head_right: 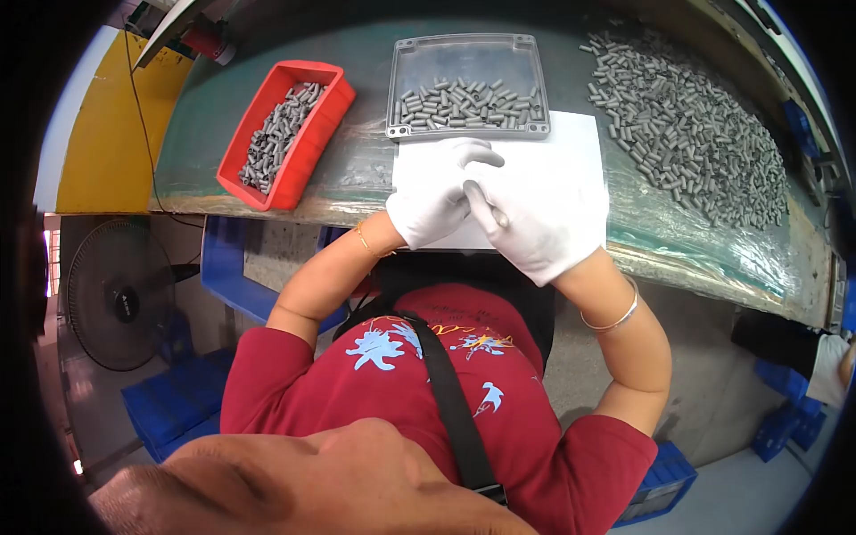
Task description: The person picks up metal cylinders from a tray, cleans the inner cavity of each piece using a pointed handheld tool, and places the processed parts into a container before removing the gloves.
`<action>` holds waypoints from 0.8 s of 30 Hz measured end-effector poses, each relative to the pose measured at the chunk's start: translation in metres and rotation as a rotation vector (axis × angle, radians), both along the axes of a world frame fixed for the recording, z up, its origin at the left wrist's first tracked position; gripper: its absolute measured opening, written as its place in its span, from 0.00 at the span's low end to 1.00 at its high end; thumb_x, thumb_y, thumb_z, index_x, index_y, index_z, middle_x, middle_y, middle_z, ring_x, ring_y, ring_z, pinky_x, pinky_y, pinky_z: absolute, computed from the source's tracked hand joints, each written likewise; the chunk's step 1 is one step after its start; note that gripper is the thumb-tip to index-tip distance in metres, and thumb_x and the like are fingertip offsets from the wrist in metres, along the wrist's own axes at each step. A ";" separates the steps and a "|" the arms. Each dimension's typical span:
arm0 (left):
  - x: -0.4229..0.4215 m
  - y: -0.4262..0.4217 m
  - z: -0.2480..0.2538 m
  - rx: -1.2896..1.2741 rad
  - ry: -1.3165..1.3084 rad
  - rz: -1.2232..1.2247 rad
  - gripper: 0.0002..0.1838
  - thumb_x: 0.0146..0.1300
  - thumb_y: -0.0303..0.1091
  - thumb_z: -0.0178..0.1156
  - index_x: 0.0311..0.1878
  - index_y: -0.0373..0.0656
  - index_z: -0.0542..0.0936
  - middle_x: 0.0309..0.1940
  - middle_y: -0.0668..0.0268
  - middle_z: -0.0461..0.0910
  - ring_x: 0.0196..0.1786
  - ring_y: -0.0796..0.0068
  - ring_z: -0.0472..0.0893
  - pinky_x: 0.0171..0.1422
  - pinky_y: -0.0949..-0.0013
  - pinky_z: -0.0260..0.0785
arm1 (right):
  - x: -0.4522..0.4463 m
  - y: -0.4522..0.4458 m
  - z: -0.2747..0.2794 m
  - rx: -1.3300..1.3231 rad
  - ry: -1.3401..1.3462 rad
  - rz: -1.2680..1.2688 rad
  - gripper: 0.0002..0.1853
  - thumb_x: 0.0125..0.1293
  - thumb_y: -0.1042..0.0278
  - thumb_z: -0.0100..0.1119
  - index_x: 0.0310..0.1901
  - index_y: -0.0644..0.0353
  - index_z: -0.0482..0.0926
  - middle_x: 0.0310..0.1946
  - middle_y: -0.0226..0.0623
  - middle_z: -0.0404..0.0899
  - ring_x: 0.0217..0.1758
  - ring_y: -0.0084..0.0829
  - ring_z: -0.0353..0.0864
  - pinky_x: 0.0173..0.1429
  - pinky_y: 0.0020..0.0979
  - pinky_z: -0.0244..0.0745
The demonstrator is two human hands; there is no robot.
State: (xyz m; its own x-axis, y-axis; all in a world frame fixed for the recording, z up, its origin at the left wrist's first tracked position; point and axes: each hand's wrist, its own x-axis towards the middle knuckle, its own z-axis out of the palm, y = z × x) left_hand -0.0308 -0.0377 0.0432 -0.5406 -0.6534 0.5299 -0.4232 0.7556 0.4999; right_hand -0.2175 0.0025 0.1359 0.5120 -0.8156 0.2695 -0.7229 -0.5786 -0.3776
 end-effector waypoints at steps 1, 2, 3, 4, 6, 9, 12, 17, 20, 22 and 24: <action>-0.002 -0.001 0.001 -0.006 0.016 0.018 0.15 0.45 0.21 0.69 0.38 0.47 0.84 0.49 0.62 0.84 0.56 0.58 0.81 0.59 0.58 0.75 | 0.000 -0.001 0.002 0.108 0.065 -0.013 0.04 0.65 0.74 0.63 0.38 0.62 0.86 0.27 0.44 0.83 0.29 0.42 0.84 0.36 0.38 0.77; 0.001 -0.003 0.000 0.007 0.003 0.036 0.14 0.46 0.22 0.69 0.38 0.47 0.84 0.49 0.62 0.84 0.57 0.58 0.80 0.59 0.58 0.75 | -0.005 0.002 0.011 0.054 0.011 -0.015 0.04 0.65 0.75 0.62 0.36 0.63 0.86 0.27 0.45 0.83 0.29 0.42 0.84 0.36 0.37 0.76; 0.008 -0.005 -0.002 0.027 -0.015 0.050 0.13 0.47 0.23 0.70 0.38 0.48 0.85 0.49 0.62 0.84 0.57 0.58 0.80 0.60 0.58 0.74 | -0.007 0.011 0.033 0.008 -0.048 -0.020 0.05 0.66 0.75 0.62 0.35 0.63 0.86 0.27 0.45 0.83 0.29 0.42 0.84 0.35 0.37 0.76; 0.016 -0.007 -0.003 0.045 -0.033 0.065 0.12 0.47 0.25 0.70 0.38 0.48 0.86 0.49 0.62 0.84 0.57 0.58 0.80 0.61 0.58 0.74 | -0.009 0.018 0.045 -0.040 -0.107 -0.026 0.05 0.67 0.75 0.61 0.34 0.64 0.86 0.27 0.45 0.83 0.29 0.42 0.84 0.35 0.36 0.76; 0.026 -0.012 -0.001 0.072 -0.053 0.097 0.10 0.51 0.29 0.71 0.39 0.49 0.88 0.49 0.61 0.83 0.57 0.58 0.80 0.63 0.57 0.72 | -0.018 0.024 0.046 0.012 -0.204 -0.062 0.06 0.68 0.76 0.60 0.34 0.65 0.85 0.27 0.44 0.84 0.28 0.40 0.84 0.35 0.34 0.76; 0.031 -0.013 -0.006 0.131 -0.017 0.185 0.11 0.53 0.29 0.72 0.42 0.49 0.88 0.53 0.60 0.82 0.58 0.58 0.79 0.64 0.58 0.73 | -0.023 0.025 0.035 0.064 -0.319 -0.079 0.07 0.69 0.76 0.59 0.34 0.67 0.84 0.28 0.42 0.85 0.28 0.37 0.85 0.36 0.31 0.76; 0.036 -0.013 -0.006 0.208 0.013 0.198 0.13 0.55 0.27 0.72 0.45 0.49 0.89 0.56 0.60 0.80 0.60 0.59 0.79 0.63 0.61 0.75 | -0.020 0.025 0.025 0.125 -0.350 -0.077 0.06 0.69 0.76 0.60 0.36 0.66 0.85 0.28 0.42 0.85 0.28 0.37 0.85 0.36 0.31 0.77; 0.036 -0.009 -0.004 0.230 0.039 0.218 0.14 0.55 0.24 0.71 0.46 0.48 0.89 0.57 0.58 0.79 0.61 0.59 0.79 0.63 0.62 0.77 | -0.011 0.025 0.019 0.133 -0.411 -0.032 0.05 0.68 0.76 0.61 0.36 0.65 0.86 0.26 0.42 0.84 0.26 0.35 0.85 0.34 0.30 0.76; 0.036 -0.007 -0.007 0.295 0.097 0.207 0.15 0.55 0.22 0.71 0.46 0.48 0.89 0.58 0.57 0.78 0.61 0.59 0.79 0.63 0.62 0.78 | -0.007 0.026 0.022 0.110 -0.452 0.006 0.05 0.68 0.76 0.61 0.36 0.65 0.86 0.26 0.42 0.84 0.26 0.35 0.85 0.34 0.30 0.76; 0.034 -0.005 -0.005 0.283 0.086 0.210 0.15 0.55 0.21 0.70 0.47 0.48 0.88 0.58 0.56 0.77 0.61 0.58 0.79 0.63 0.62 0.78 | -0.005 0.025 0.022 0.084 -0.456 0.017 0.05 0.68 0.76 0.61 0.36 0.65 0.86 0.26 0.42 0.84 0.26 0.36 0.85 0.34 0.30 0.76; 0.034 -0.005 -0.003 0.257 0.055 0.212 0.15 0.55 0.21 0.70 0.47 0.48 0.88 0.58 0.57 0.77 0.62 0.59 0.79 0.64 0.63 0.78 | -0.006 0.024 0.018 0.035 -0.449 0.001 0.06 0.68 0.76 0.61 0.36 0.65 0.86 0.26 0.42 0.84 0.27 0.36 0.85 0.35 0.30 0.77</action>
